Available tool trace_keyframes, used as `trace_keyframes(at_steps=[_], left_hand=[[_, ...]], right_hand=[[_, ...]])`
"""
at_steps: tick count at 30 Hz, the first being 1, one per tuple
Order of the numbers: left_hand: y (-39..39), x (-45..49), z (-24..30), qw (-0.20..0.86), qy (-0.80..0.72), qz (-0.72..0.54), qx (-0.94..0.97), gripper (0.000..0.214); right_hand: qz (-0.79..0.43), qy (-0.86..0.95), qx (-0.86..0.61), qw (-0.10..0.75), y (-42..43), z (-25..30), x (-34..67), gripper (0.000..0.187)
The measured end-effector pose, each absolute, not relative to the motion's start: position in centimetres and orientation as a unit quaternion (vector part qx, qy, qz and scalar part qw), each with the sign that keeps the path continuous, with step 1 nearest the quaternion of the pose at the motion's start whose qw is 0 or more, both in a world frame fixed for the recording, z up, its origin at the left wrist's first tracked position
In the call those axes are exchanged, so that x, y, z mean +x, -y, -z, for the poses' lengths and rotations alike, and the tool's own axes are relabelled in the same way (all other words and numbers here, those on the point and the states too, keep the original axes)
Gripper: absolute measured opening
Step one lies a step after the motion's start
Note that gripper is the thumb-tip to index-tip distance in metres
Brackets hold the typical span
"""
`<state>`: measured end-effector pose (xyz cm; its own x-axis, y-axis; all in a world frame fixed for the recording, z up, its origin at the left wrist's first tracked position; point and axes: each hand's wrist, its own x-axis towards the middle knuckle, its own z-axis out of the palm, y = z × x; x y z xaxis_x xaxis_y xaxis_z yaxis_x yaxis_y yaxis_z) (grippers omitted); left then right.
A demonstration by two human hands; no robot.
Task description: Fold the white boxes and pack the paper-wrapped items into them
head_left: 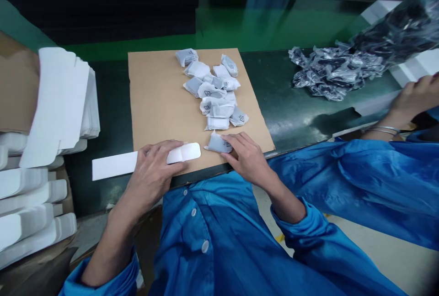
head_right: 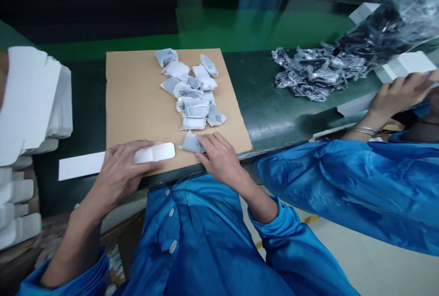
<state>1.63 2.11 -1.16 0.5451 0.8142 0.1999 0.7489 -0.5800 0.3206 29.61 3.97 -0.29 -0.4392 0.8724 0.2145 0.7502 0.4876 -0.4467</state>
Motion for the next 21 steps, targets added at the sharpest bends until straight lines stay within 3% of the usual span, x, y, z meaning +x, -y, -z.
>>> trace_keyframes(at_steps=[4,6,13,16,19,21], left_hand=[[-1.9,1.4,1.1,0.092,-0.432,-0.177,0.879,0.032],[-1.9,1.4,1.1,0.089,-0.429,-0.186,0.880,0.031],[-1.6,1.5,1.0,0.084,-0.418,-0.204,0.881,0.030],[-1.5,1.6,1.2,0.070,-0.431,-0.233,0.869,0.030],[-1.6,1.6,1.9,0.035,-0.453,-0.266,0.850,0.027],[-1.5,1.9,2.5,0.012,-0.464,-0.282,0.840,0.030]], right_hand=[[-0.285,0.833,-0.403,0.251,-4.7,-0.8,28.8,0.036],[-0.297,0.846,-0.359,0.259,-5.2,-0.5,27.5,0.035],[-0.088,0.898,-0.368,0.225,-4.1,1.8,23.2,0.035],[-0.054,0.883,-0.401,0.238,-2.9,1.9,22.2,0.036],[-0.134,0.837,-0.427,0.315,-2.4,2.0,21.4,0.034],[-0.269,0.786,-0.429,0.356,-2.4,2.1,20.6,0.035]])
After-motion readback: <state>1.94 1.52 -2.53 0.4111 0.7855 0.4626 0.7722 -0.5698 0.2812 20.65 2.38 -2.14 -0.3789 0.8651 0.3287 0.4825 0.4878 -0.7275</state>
